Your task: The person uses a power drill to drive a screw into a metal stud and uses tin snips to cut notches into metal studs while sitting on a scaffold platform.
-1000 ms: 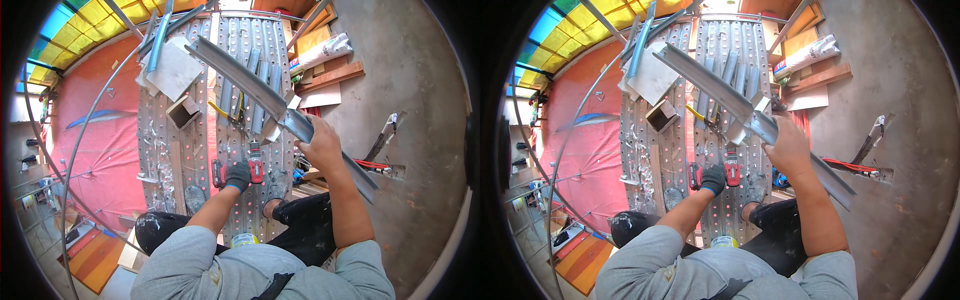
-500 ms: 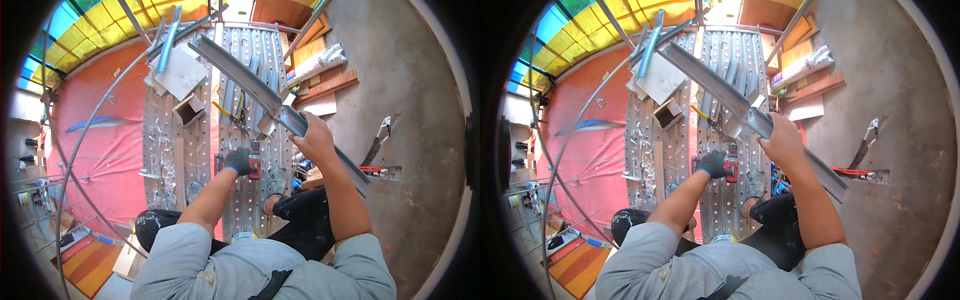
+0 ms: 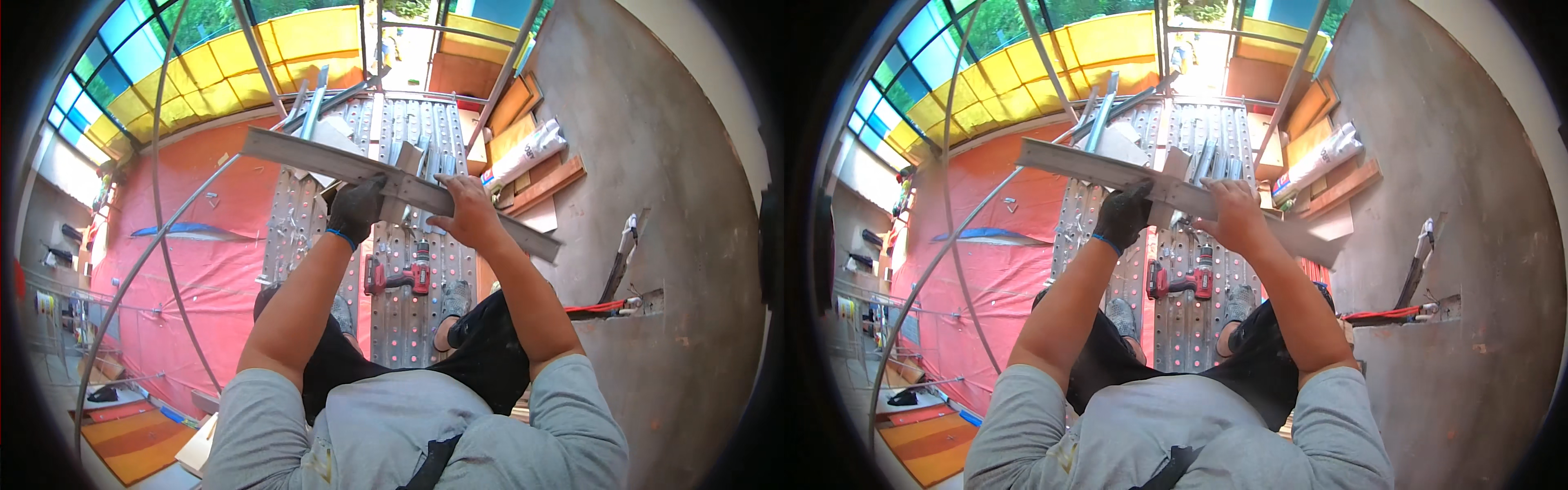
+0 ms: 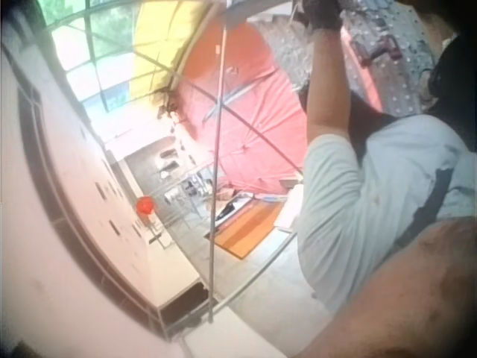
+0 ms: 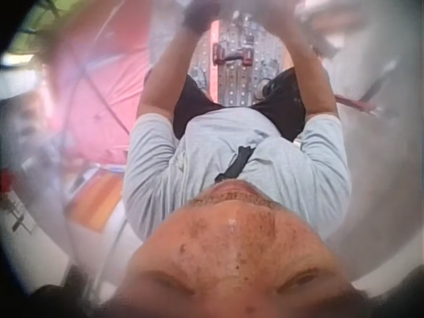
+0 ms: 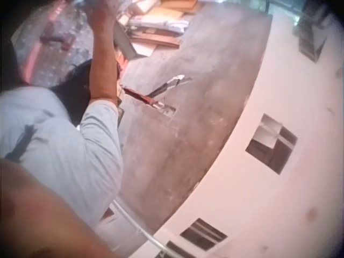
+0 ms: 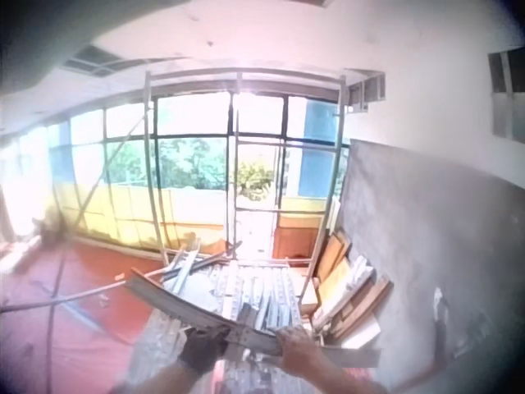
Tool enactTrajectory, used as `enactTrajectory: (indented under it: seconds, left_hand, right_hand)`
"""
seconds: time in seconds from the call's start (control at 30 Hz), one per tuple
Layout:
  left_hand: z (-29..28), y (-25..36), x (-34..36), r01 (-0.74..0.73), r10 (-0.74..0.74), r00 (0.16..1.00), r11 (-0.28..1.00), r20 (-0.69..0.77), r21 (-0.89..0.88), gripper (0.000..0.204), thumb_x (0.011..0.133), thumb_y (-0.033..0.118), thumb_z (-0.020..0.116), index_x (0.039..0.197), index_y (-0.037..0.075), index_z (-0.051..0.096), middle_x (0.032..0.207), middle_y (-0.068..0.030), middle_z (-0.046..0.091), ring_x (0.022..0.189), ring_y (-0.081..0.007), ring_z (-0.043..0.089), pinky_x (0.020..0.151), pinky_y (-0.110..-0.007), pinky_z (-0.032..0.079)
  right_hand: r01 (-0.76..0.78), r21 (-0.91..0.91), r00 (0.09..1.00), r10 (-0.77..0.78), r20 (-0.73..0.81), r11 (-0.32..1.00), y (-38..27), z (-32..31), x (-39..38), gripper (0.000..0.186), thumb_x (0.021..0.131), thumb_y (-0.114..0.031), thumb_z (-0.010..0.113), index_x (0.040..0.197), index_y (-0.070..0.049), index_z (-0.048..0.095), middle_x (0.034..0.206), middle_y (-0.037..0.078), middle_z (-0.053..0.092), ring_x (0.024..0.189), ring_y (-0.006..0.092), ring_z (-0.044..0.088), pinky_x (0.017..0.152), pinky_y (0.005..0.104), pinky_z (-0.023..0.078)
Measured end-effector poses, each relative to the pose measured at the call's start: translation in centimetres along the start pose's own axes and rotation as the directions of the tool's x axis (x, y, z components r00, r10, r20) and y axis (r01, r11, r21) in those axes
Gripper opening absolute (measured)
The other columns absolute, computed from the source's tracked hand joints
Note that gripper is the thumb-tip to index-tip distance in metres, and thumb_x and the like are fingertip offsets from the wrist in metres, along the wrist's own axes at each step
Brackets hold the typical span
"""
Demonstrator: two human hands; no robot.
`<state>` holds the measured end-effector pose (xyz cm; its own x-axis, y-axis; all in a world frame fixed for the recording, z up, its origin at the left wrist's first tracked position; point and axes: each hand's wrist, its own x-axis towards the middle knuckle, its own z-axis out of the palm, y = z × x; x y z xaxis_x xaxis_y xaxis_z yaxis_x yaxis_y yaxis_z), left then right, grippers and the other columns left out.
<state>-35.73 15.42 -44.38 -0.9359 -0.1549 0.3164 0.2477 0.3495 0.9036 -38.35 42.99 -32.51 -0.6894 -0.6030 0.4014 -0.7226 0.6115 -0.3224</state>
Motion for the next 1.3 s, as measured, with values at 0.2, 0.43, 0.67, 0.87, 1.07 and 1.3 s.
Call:
enactTrajectory:
  seconds: [0.2,0.43,0.67,0.87,1.07,1.3]
  left_hand:
    - [-0.1,3.9,-2.8,-0.102,0.115,0.993,0.741,0.025,0.664,0.03,0.089,0.009,0.06,0.118,0.008,0.068,0.112,-0.0196,0.071,0.1,-0.0384,0.069,0.09,-0.048,0.054]
    - [-1.3,1.3,-0.5,0.465,-0.581,0.809,0.724,-0.087,-0.509,0.049,0.079,0.005,0.076,0.126,0.004,0.065,0.117,-0.0232,0.07,0.105,-0.0406,0.068,0.094,-0.047,0.054]
    - [-2.0,2.0,-1.0,0.126,-0.18,0.961,0.961,-0.21,-0.245,0.063,0.073,0.003,0.083,0.133,0.005,0.063,0.125,-0.0214,0.069,0.114,-0.0389,0.067,0.099,-0.044,0.054]
    - [-3.2,5.3,-2.0,-0.168,0.347,0.932,0.667,-0.103,0.726,0.056,0.079,0.011,0.08,0.132,0.005,0.064,0.123,-0.0223,0.07,0.111,-0.0388,0.068,0.099,-0.045,0.054]
    - [-4.3,4.8,-2.1,-0.198,0.39,0.913,0.675,-0.116,0.711,0.042,0.086,0.005,0.066,0.127,0.005,0.066,0.123,-0.0207,0.07,0.113,-0.0387,0.068,0.102,-0.046,0.053]
    - [-3.0,8.0,-1.9,-0.2,0.294,0.955,0.73,-0.035,0.653,0.055,0.084,0.0,0.065,0.138,0.006,0.061,0.13,-0.0192,0.068,0.112,-0.0383,0.068,0.101,-0.044,0.053]
  right_hand:
    - [0.066,0.929,0.933,-0.352,0.072,0.364,-12.1,-9.9,-5.3,0.044,0.084,-0.008,0.082,0.125,-0.008,0.068,0.121,0.013,0.063,0.117,0.031,0.061,0.099,0.0405,0.049]
    - [0.22,0.677,0.901,-0.12,-0.417,-0.702,-24.0,-15.1,-8.2,0.021,0.096,-0.03,0.075,0.102,-0.011,0.081,0.113,0.023,0.055,0.089,0.0273,0.057,0.079,0.0387,0.048]
    - [0.213,0.617,0.873,-0.137,-0.469,-0.757,-25.1,-12.7,-8.0,0.022,0.093,-0.026,0.08,0.103,-0.006,0.078,0.109,0.02,0.052,0.085,0.0273,0.056,0.073,0.037,0.05]
    - [0.074,0.742,0.885,-0.299,-0.356,-0.666,-25.2,-12.2,-8.8,0.024,0.096,-0.025,0.077,0.114,-0.01,0.077,0.113,0.019,0.051,0.096,0.0272,0.058,0.083,0.0371,0.051]
    - [0.493,0.525,0.867,-0.446,-0.224,0.694,-13.3,-10.5,0.9,0.071,0.072,-0.017,0.089,0.131,-0.008,0.051,0.123,0.016,0.058,0.112,0.0316,0.059,0.097,0.0413,0.05]
    - [-0.086,-0.263,0.949,0.16,0.273,0.961,2.8,-4.3,0.3,0.1,0.065,-0.037,0.095,0.149,-0.01,0.048,0.129,0.024,0.064,0.124,0.0421,0.059,0.107,0.0474,0.046]
